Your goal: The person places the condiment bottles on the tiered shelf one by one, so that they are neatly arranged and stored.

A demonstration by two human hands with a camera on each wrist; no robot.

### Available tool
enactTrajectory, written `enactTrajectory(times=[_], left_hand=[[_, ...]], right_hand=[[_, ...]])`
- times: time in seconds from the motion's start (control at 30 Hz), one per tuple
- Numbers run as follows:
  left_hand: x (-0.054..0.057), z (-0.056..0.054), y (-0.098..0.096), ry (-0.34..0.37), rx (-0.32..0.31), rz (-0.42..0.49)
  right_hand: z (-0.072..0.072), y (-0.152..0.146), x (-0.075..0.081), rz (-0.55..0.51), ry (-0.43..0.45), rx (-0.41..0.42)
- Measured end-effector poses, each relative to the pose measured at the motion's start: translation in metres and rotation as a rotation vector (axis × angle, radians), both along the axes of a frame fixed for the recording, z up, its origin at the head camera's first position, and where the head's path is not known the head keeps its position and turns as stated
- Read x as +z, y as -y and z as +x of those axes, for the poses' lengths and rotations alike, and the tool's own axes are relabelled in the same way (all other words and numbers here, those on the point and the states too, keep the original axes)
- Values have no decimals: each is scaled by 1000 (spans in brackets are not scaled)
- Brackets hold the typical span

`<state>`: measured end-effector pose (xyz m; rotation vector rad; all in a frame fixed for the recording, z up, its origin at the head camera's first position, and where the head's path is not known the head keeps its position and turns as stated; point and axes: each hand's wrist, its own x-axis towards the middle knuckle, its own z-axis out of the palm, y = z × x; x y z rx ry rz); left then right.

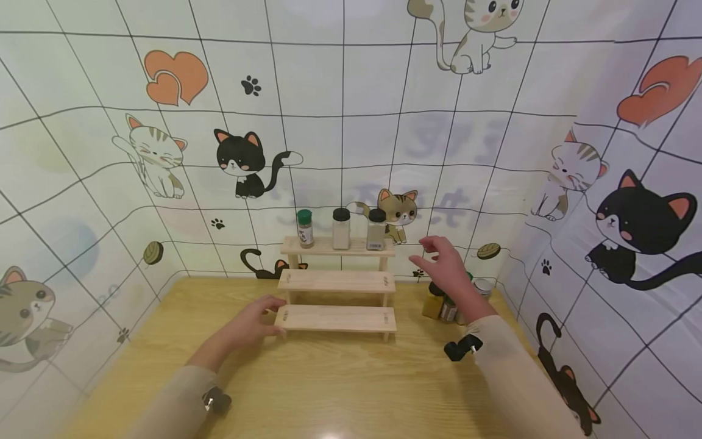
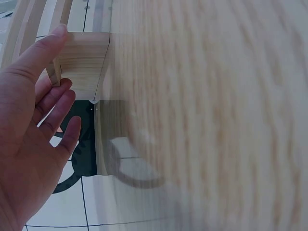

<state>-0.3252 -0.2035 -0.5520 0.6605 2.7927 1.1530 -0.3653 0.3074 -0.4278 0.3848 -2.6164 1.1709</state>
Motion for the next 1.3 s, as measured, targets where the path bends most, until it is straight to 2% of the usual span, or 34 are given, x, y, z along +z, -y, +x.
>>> enactTrajectory(times=[0.33, 0.53, 0.67, 0.83, 1.07, 1.3], left_hand=[[1, 2, -1, 13, 14, 5], [3, 1, -2, 18, 10, 9], [1, 1, -2, 18, 12, 19], [-1, 0, -1, 25, 21, 31], [-1, 2, -2, 20, 21, 23], [0, 2, -3, 17, 19, 38]], right_hand=[[28, -34, -17, 68, -23, -68], [39, -51, -26, 193, -34, -70], [41, -60, -38, 267, -69, -77], [43, -68, -53, 297, -75, -93], [48, -72, -61, 334, -77, -111], [44, -75, -69, 368, -133, -123]])
